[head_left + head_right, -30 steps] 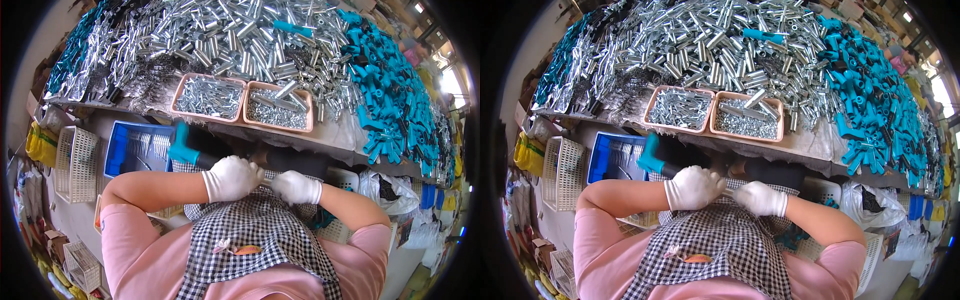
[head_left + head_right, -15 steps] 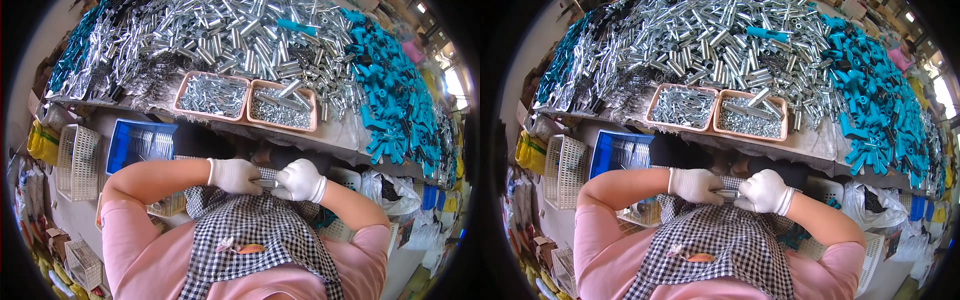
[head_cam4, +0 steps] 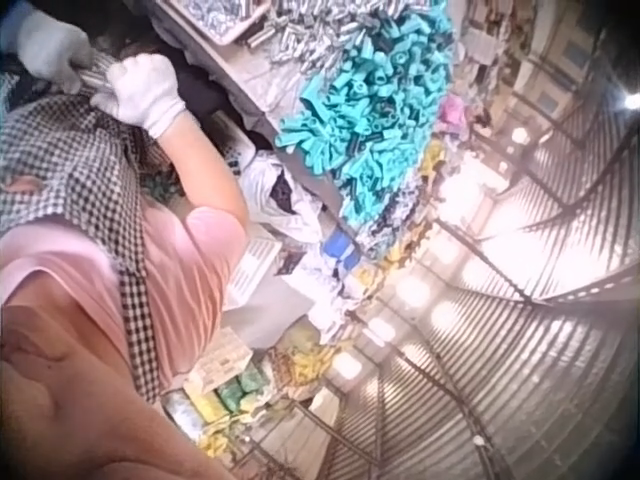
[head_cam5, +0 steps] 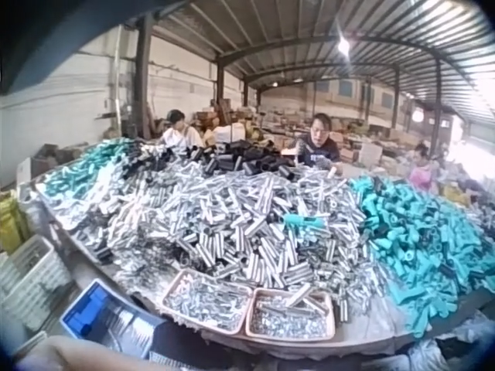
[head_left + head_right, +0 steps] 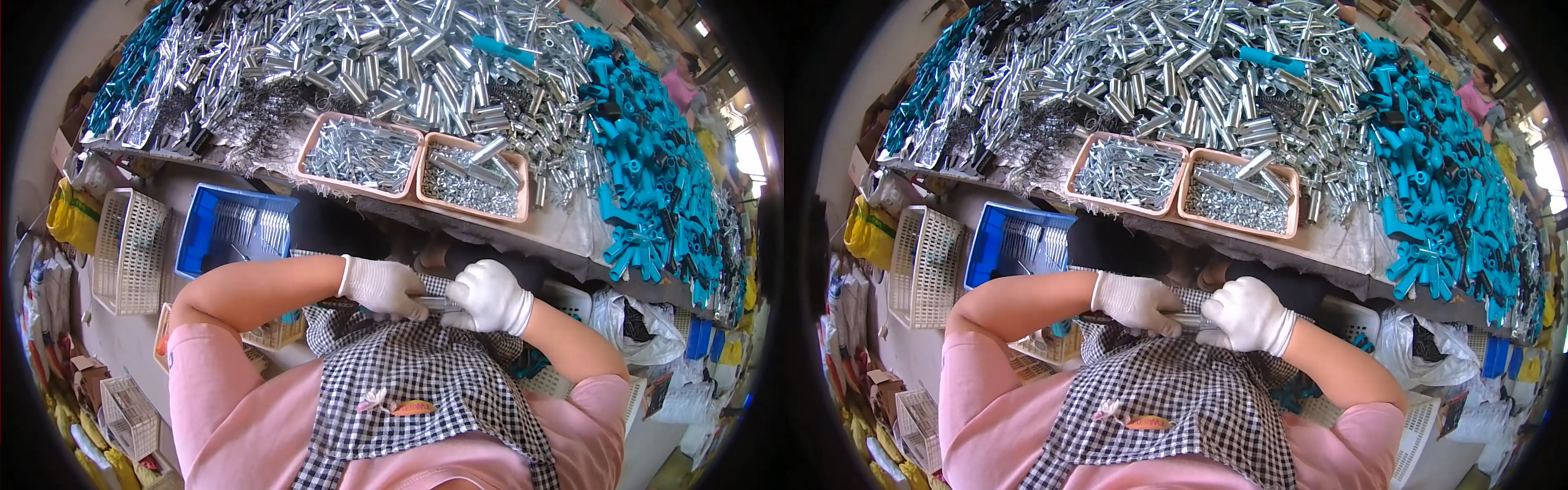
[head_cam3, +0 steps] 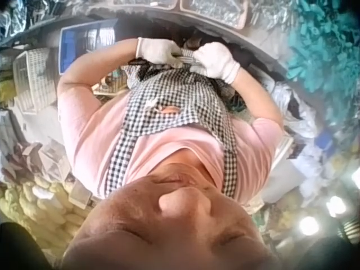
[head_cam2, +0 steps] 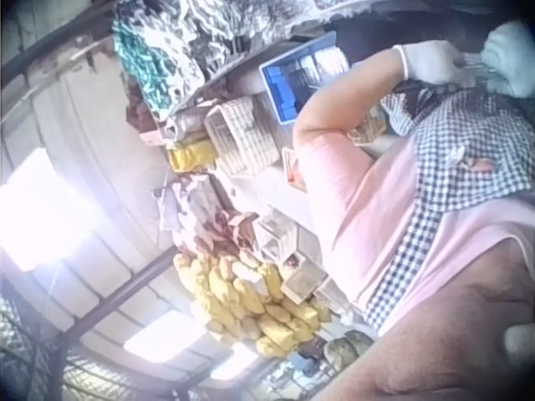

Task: Assemble hardware components by inserting metal rods into teal plastic handles and securing them with screws.

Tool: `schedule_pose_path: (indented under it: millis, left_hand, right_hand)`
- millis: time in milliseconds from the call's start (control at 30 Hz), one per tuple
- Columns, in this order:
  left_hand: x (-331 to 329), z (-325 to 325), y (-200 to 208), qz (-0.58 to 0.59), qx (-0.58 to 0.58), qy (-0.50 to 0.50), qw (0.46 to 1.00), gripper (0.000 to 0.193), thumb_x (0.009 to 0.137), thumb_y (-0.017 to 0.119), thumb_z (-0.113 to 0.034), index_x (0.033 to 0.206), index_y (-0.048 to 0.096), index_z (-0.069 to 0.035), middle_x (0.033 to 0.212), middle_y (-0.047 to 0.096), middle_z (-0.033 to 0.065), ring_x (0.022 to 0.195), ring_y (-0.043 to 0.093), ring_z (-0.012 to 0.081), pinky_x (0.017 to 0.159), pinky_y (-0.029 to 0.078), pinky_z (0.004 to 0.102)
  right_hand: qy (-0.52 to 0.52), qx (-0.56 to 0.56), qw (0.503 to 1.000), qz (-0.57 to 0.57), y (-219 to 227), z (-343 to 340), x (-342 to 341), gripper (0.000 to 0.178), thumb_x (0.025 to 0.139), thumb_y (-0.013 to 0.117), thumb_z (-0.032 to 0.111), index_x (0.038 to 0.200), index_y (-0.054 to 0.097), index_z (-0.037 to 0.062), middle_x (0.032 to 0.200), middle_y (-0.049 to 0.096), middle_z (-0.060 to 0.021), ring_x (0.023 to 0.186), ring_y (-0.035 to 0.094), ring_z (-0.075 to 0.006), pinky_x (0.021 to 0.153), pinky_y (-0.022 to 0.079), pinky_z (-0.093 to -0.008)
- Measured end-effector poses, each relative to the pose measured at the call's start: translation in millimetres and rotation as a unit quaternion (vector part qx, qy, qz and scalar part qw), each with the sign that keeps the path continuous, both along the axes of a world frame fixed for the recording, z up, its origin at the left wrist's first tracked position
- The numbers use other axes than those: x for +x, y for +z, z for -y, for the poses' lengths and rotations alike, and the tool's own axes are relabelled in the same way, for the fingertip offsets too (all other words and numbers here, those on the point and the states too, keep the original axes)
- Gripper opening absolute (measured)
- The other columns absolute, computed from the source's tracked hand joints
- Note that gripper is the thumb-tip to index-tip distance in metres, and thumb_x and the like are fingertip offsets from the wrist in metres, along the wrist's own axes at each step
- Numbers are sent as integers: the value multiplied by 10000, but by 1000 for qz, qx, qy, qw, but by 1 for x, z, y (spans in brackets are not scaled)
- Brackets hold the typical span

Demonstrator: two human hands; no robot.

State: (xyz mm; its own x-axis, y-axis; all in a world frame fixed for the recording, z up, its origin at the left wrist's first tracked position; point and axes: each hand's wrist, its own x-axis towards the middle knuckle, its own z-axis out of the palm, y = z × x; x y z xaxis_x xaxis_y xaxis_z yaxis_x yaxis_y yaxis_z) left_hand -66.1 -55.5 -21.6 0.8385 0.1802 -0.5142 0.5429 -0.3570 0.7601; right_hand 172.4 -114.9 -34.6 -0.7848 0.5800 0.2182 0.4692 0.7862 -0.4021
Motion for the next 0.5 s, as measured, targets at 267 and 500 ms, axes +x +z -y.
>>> schedule_pose_path:
  millis: [267, 500]
  left_hand:
    - [-2, 27, -8, 89, 456, -14, 886, 281, 833, 685, -346, 869, 602, -80, 761, 639, 85, 692, 677, 267, 624, 540, 392]
    - [-19, 4, 21, 216, 450, 243, 832, 237, 826, 723, -270, 901, 629, -67, 769, 651, 86, 722, 677, 273, 618, 528, 394]
  right_hand:
    - [-240, -762, 562, -213, -9, 14, -8, 516, 1012, 466, 458, 718, 554, 43, 568, 555, -130, 461, 574, -298, 451, 481, -399]
    - [-131, -629, 651, -403, 7, -5, -6, 748, 999, 319, 668, 989, 586, -30, 831, 659, -140, 666, 658, -258, 694, 562, -352]
